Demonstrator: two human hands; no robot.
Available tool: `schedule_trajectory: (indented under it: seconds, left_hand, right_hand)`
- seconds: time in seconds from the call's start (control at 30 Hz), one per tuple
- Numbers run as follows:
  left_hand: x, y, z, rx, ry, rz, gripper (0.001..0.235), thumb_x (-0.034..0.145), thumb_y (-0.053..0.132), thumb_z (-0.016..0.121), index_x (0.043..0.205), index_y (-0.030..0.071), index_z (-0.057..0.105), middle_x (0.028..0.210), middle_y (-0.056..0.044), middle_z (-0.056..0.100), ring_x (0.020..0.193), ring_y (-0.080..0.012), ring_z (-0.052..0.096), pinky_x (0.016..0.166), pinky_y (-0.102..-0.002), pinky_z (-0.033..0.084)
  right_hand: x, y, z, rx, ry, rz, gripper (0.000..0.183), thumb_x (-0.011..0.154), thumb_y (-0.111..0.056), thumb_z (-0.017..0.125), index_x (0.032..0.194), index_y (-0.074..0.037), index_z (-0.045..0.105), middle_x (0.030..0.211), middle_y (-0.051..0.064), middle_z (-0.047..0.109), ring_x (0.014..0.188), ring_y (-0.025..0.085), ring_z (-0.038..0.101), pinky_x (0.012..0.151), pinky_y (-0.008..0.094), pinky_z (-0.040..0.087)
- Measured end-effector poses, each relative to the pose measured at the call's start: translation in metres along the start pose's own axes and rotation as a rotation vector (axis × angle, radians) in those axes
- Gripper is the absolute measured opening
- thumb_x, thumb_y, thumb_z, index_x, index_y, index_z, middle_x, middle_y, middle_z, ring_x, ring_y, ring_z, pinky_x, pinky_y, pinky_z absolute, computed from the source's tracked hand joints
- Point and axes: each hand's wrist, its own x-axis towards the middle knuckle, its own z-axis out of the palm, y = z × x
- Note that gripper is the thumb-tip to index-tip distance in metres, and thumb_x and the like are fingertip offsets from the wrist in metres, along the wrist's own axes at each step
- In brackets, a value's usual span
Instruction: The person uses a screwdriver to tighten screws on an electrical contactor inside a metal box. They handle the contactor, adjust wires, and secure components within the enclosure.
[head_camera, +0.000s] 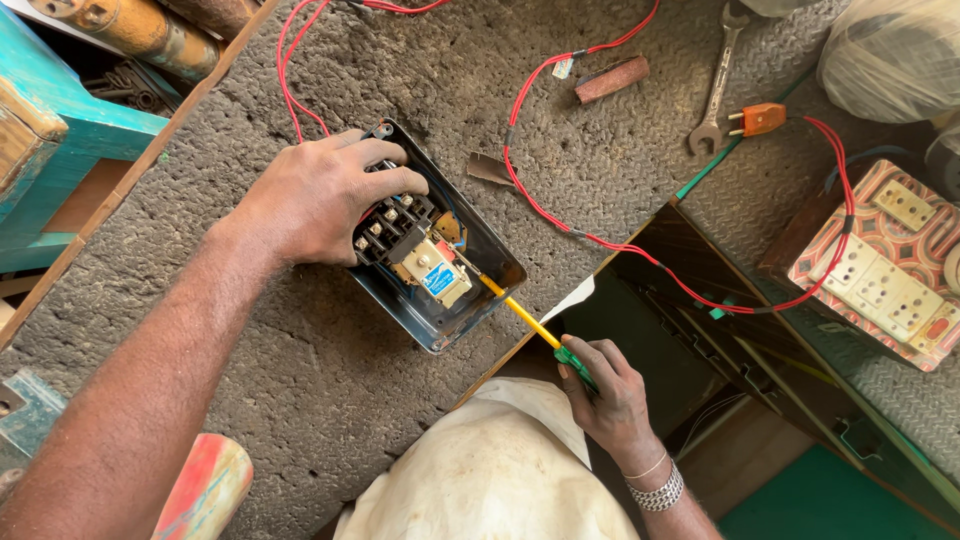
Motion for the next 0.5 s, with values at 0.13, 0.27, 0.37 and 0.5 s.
schedule_trajectory:
  seconds: [0.13, 0.27, 0.37, 0.5]
  left_hand:
    - [-0.0002, 0.0001, 0.0003, 0.008, -0.006, 0.0, 0.074, 0.051, 0.027, 0.094, 0.12, 0.03, 0.068, 0.126, 0.0, 0.064, 0.112, -0.0254, 0.065, 0.084, -0.045, 0.061]
    - [-0.0004, 0.0001, 0.0004, -0.005, -0.001, 0.001, 0.074, 0.051, 0.028, 0.095, 0.119, 0.03, 0.068, 0.127, -0.001, 0.064, 0.112, -0.0258, 0.064, 0.084, -0.045, 0.06]
    - [0.0, 0.0, 0.0007, 0.007, -0.028, -0.016, 0.074, 0.051, 0.025, 0.094, 0.12, 0.03, 0.067, 0.127, 0.0, 0.064, 0.114, -0.0257, 0.064, 0.085, -0.045, 0.06]
    - [0.0004, -0.0009, 0.0006, -0.007, -0.007, 0.001, 0.071, 0.055, 0.026, 0.093, 0.12, 0.029, 0.067, 0.128, -0.002, 0.063, 0.115, -0.0271, 0.064, 0.086, -0.045, 0.059]
  right_hand:
    - [0.0007, -0.001, -0.0024, 0.029, -0.015, 0.046, 0.037, 0.088, -0.007, 0.076, 0.124, -0.005, 0.068, 0.086, 0.008, 0.065, 0.063, 0.016, 0.064, 0.053, 0.031, 0.052]
    - [0.0033, -0.0001, -0.0045, 0.076, -0.037, 0.035, 0.037, 0.089, -0.008, 0.076, 0.124, -0.005, 0.068, 0.081, 0.006, 0.064, 0.061, 0.013, 0.061, 0.052, 0.03, 0.049]
    - [0.0046, 0.0008, -0.0068, 0.078, -0.05, 0.057, 0.036, 0.088, -0.008, 0.077, 0.123, -0.004, 0.07, 0.077, 0.005, 0.063, 0.057, 0.012, 0.057, 0.05, 0.03, 0.045]
    - [0.0062, 0.0018, -0.0079, 0.106, -0.048, 0.091, 0.034, 0.088, -0.007, 0.075, 0.121, -0.003, 0.071, 0.075, 0.004, 0.063, 0.056, 0.011, 0.056, 0.049, 0.029, 0.044]
